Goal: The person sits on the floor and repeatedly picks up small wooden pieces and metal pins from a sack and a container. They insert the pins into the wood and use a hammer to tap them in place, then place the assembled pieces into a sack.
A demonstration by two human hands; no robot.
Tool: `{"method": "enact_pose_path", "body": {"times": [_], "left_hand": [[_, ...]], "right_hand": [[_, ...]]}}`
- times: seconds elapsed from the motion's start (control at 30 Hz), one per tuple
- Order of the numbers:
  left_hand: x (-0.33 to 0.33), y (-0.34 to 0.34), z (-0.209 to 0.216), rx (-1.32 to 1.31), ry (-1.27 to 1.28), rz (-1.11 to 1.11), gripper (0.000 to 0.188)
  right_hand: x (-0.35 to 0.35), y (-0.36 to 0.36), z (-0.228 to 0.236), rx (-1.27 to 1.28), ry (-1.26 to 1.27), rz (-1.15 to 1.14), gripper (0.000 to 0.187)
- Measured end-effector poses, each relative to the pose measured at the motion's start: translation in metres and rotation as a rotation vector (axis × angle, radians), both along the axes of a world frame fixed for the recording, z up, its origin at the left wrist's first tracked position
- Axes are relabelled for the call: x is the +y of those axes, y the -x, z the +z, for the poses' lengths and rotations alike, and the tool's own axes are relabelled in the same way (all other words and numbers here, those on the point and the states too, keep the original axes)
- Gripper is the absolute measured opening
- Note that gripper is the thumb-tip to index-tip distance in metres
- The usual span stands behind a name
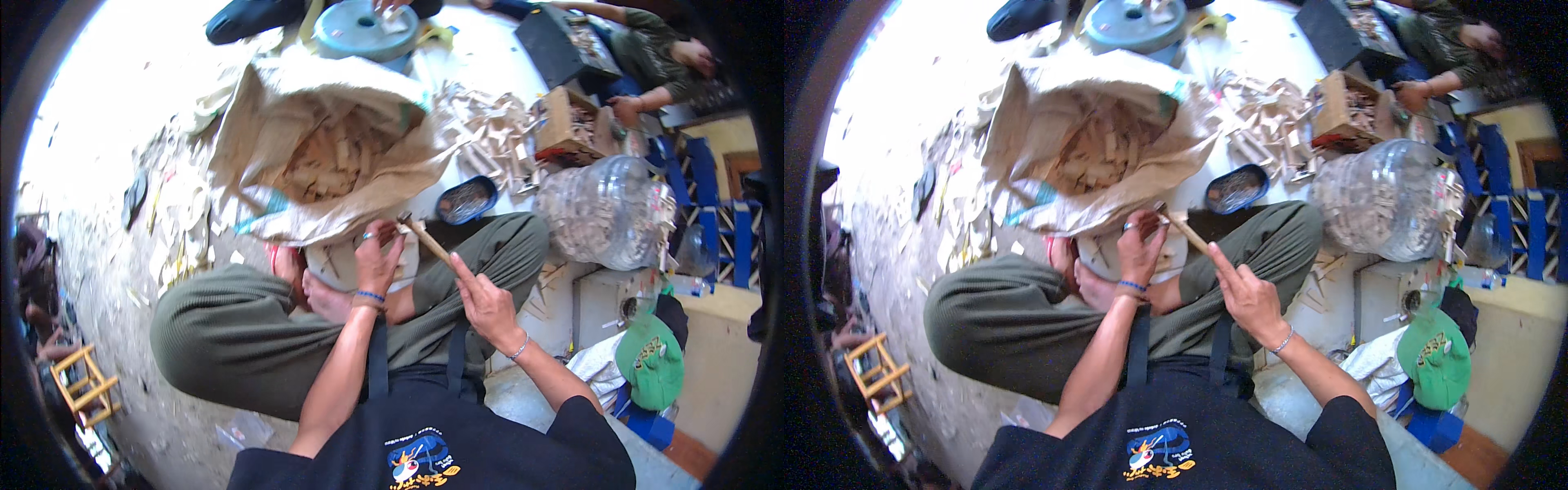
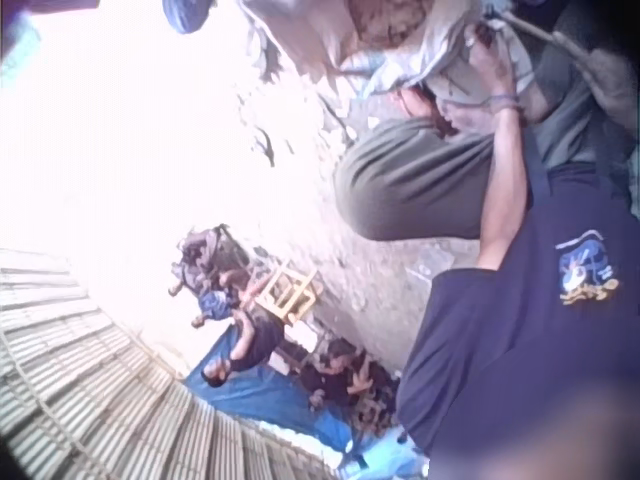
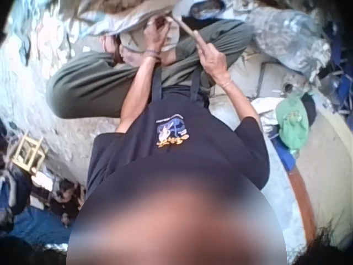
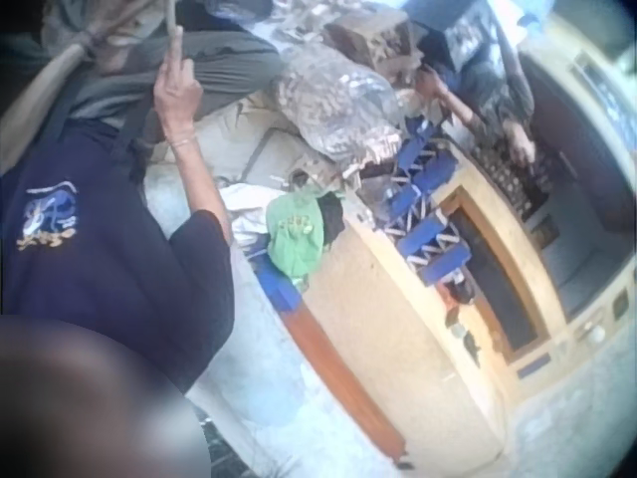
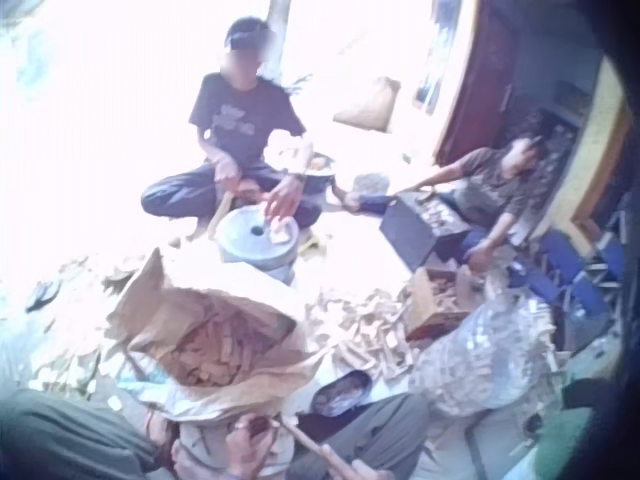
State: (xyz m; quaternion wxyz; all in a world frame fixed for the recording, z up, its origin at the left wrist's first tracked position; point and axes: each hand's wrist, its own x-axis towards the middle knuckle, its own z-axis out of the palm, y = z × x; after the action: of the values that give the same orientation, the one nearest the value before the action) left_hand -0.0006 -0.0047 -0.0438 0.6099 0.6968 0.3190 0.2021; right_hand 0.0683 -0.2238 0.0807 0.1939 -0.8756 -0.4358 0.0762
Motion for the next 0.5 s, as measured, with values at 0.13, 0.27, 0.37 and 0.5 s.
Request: {"method": "enact_pose_path", "body": {"times": [0.13, 0.27, 0.37, 0.5], "left_hand": [[0.001, -0.001, 0.013, -0.059, -0.091, 0.046, 0.038], [-0.003, -0.007, 0.033, -0.158, -0.118, 0.058, 0.03], [-0.009, -0.011, 0.046, -0.207, -0.015, 0.065, 0.025], [-0.011, -0.025, 0.057, -0.322, 0.029, 0.079, 0.022]], "right_hand": [[-0.027, -0.01, 0.012, 0.198, -0.14, -0.226, 0.036], [-0.085, -0.018, 0.013, 0.146, 0.0, -0.162, 0.022], [-0.121, -0.001, 0.004, 0.066, 0.118, -0.066, 0.027], [-0.129, 0.011, -0.012, -0.02, 0.337, 0.066, 0.036]]}}
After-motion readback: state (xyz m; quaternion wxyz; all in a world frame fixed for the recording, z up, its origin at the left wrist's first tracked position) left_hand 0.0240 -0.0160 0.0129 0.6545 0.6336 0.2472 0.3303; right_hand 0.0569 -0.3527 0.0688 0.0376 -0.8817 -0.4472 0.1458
